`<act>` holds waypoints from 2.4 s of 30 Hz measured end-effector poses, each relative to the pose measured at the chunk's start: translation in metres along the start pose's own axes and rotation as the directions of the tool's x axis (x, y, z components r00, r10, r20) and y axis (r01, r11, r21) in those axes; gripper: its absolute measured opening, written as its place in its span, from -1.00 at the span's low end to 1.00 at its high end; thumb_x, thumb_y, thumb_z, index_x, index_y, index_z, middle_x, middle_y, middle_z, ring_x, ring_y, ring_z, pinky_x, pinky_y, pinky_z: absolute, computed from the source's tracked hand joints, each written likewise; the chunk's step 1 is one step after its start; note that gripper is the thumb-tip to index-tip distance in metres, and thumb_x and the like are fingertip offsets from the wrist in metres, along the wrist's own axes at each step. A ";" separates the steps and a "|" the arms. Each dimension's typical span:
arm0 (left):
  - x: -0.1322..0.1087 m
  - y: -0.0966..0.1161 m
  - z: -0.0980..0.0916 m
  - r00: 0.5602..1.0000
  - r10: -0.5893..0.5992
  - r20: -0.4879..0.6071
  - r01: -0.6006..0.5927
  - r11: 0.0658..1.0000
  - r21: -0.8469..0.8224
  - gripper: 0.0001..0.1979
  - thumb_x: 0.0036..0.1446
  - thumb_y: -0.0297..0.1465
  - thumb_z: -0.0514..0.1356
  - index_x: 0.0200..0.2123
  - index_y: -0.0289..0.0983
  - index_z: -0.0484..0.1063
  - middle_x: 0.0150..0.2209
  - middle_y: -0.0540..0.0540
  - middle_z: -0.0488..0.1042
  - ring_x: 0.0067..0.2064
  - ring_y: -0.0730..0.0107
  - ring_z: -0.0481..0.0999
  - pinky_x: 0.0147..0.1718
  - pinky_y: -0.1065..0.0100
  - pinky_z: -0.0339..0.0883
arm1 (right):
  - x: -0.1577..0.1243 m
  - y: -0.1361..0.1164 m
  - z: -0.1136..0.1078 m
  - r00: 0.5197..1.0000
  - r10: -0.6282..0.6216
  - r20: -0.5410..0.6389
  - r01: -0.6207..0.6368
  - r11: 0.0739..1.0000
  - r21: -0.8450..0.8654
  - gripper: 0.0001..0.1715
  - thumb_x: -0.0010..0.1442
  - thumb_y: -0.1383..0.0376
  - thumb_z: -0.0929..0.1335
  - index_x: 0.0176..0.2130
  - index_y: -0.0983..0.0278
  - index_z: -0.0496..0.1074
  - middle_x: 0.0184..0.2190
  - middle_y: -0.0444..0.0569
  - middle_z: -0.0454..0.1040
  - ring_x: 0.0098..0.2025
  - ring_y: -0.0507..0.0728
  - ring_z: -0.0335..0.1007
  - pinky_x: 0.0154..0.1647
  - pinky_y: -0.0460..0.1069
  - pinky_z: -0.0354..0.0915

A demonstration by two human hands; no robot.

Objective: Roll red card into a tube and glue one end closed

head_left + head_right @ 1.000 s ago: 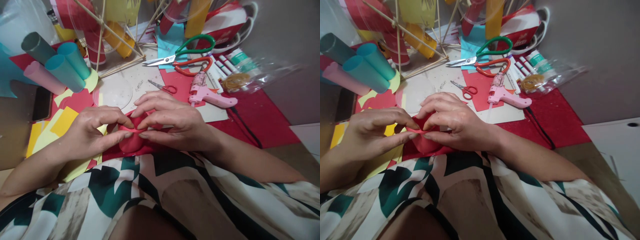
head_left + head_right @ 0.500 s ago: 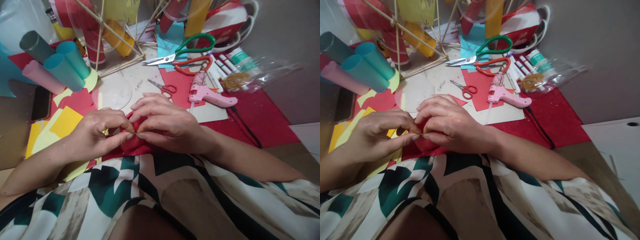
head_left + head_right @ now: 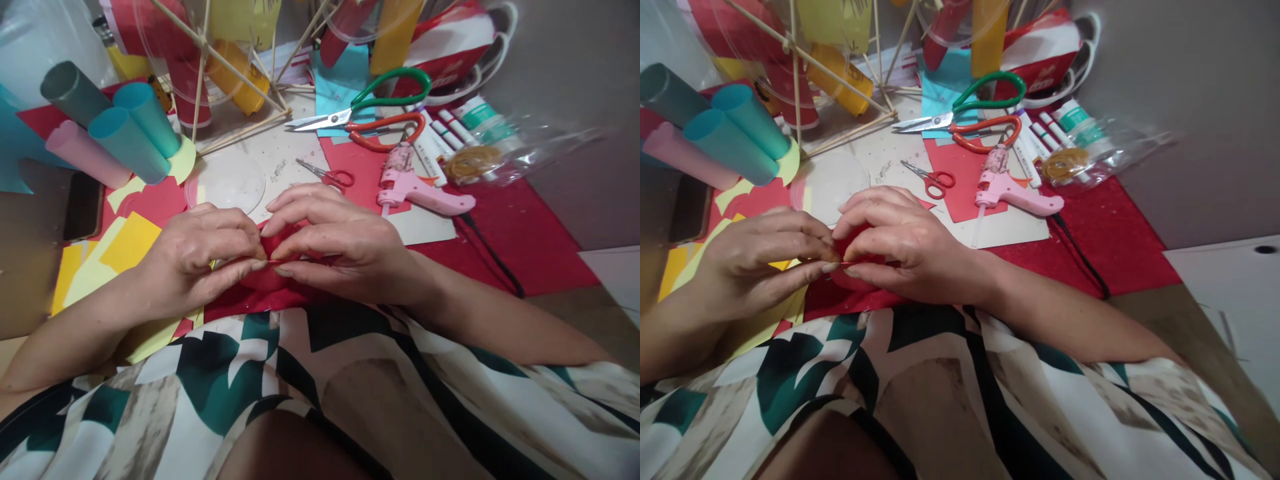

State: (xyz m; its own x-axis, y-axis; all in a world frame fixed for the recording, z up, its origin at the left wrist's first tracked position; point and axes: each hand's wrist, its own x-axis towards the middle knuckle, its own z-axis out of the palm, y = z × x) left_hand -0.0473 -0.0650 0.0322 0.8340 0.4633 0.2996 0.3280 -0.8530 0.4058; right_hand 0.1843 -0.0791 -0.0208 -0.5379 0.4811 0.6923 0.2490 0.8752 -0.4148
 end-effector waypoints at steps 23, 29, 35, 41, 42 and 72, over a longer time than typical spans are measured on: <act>-0.002 0.005 -0.001 0.998 -0.059 -0.016 0.054 0.977 -0.206 -0.88 0.21 -0.44 0.33 -0.19 -0.24 0.47 -0.28 0.00 0.58 -0.31 0.48 0.52 -0.31 0.47 0.37 | 0.004 -0.004 -0.004 0.999 0.007 0.035 -0.010 0.996 0.088 -0.90 0.29 0.32 0.43 -0.31 0.26 0.46 -0.12 -0.02 0.59 0.09 0.11 0.47 0.21 0.15 0.37; -0.001 -0.001 -0.001 1.000 -0.025 -0.018 0.022 0.985 -0.170 -0.83 0.18 -0.40 0.36 -0.17 -0.25 0.47 -0.29 -0.03 0.56 -0.33 0.47 0.49 -0.31 0.45 0.35 | 0.003 -0.004 -0.007 0.998 0.012 0.054 -0.015 0.998 0.058 -0.87 0.32 0.34 0.39 -0.32 0.26 0.45 -0.11 -0.01 0.60 0.12 0.12 0.46 0.21 0.15 0.38; -0.001 -0.003 -0.001 0.999 -0.018 -0.027 0.013 0.984 -0.176 -0.87 0.19 -0.41 0.35 -0.24 -0.25 0.46 -0.35 -0.02 0.55 -0.34 0.46 0.49 -0.30 0.44 0.34 | 0.002 -0.005 -0.009 0.997 0.030 0.065 -0.034 0.998 0.060 -0.89 0.31 0.36 0.40 -0.31 0.25 0.44 -0.08 0.00 0.60 0.12 0.11 0.46 0.22 0.14 0.38; -0.001 -0.001 0.000 0.999 -0.030 -0.018 0.027 0.983 -0.181 -0.92 0.20 -0.42 0.34 -0.25 -0.24 0.49 -0.39 0.01 0.54 -0.36 0.47 0.49 -0.28 0.43 0.35 | 0.003 -0.005 -0.007 0.998 0.021 0.066 -0.025 0.998 0.050 -0.87 0.33 0.37 0.37 -0.31 0.24 0.42 -0.08 -0.03 0.60 0.13 0.10 0.46 0.20 0.14 0.39; -0.001 -0.001 0.001 0.999 -0.032 -0.017 0.028 0.983 -0.180 -0.92 0.20 -0.43 0.34 -0.26 -0.24 0.49 -0.40 0.01 0.53 -0.36 0.47 0.49 -0.28 0.43 0.35 | 0.003 -0.005 -0.007 0.998 0.016 0.063 -0.019 0.999 0.043 -0.87 0.33 0.37 0.37 -0.31 0.24 0.42 -0.08 -0.02 0.60 0.13 0.10 0.46 0.20 0.14 0.39; -0.004 -0.008 -0.005 0.996 -0.082 0.018 0.084 0.976 -0.202 -0.79 0.17 -0.36 0.38 -0.12 -0.18 0.52 -0.24 -0.05 0.61 -0.30 0.41 0.54 -0.28 0.42 0.40 | 0.002 -0.004 -0.013 0.994 0.049 0.098 -0.059 0.993 0.105 -0.90 0.33 0.37 0.37 -0.29 0.25 0.42 -0.05 0.01 0.57 0.13 0.10 0.43 0.22 0.14 0.34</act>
State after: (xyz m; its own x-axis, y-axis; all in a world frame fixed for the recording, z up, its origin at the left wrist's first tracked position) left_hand -0.0549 -0.0590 0.0318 0.8119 0.5275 0.2501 0.3004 -0.7449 0.5957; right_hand 0.1931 -0.0809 -0.0103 -0.6012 0.5157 0.6104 0.1939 0.8352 -0.5147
